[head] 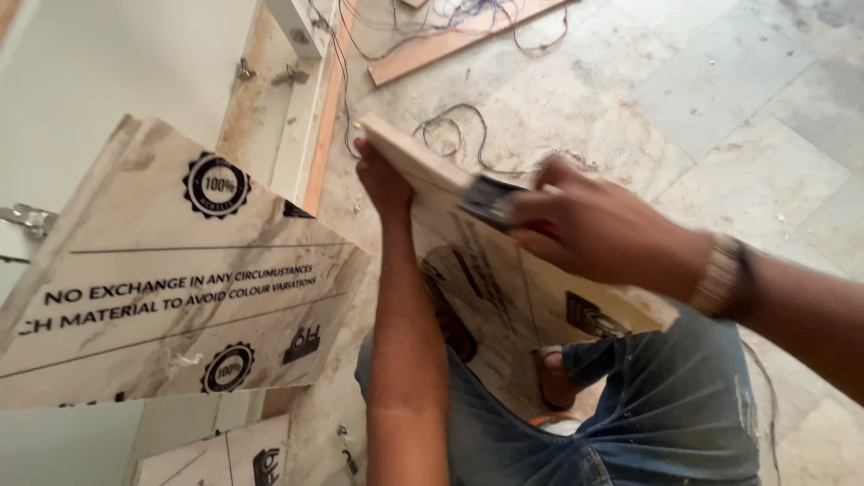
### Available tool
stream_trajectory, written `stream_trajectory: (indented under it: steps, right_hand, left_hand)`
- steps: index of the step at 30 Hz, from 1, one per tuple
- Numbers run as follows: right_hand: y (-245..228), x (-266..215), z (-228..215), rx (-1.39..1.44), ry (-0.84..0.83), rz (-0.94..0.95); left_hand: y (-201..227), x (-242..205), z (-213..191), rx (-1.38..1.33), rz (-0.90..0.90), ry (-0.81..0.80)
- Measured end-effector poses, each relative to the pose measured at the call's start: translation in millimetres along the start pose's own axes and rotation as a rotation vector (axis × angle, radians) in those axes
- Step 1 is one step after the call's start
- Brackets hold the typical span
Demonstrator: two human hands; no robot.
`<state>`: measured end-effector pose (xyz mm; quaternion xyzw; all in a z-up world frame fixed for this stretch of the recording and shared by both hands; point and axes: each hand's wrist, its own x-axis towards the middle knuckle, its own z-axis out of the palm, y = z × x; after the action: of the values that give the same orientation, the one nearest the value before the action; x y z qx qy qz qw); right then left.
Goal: The person sits on the floor and sands the edges and surfaces of a rectangular wooden board using a sanding block. They hold the board with one hand and move the sanding block back and forth along the edges and faces to smooth the wood.
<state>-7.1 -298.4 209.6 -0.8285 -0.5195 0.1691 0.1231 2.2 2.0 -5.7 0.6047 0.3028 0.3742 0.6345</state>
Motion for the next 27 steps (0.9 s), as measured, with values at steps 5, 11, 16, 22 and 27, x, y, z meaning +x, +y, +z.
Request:
stream_trajectory:
  steps: [5, 11, 16, 22, 27]
  right_hand:
    - [-30.7, -14.9, -13.4, 0.062, -0.109, 0.219]
    - [-4.5, -155.6, 2.4, -0.09, -0.328, 0.655]
    - [-0.1, -121.8, 9.0, 0.015, -0.266, 0.527]
    - [-32.5, 33.4, -17.2, 0.015, -0.002, 0.09]
    - [-19.3, -45.1, -11.6, 0.088, -0.193, 0.365]
  left_hand:
    - [-7.4, -5.2, -4.0, -0.102, 0.052, -0.033]
    - [-6.3, -8.0, 0.9, -0.084, 0.063, -0.053]
    - [-6.1, -7.0, 1.9, -0.093, 0.073, -0.03]
    - [2.8, 1.4, 0.8, -0.122, 0.028, -0.02]
    - [-5.6, -4.5, -0.3, -0.039, 0.051, -0.045]
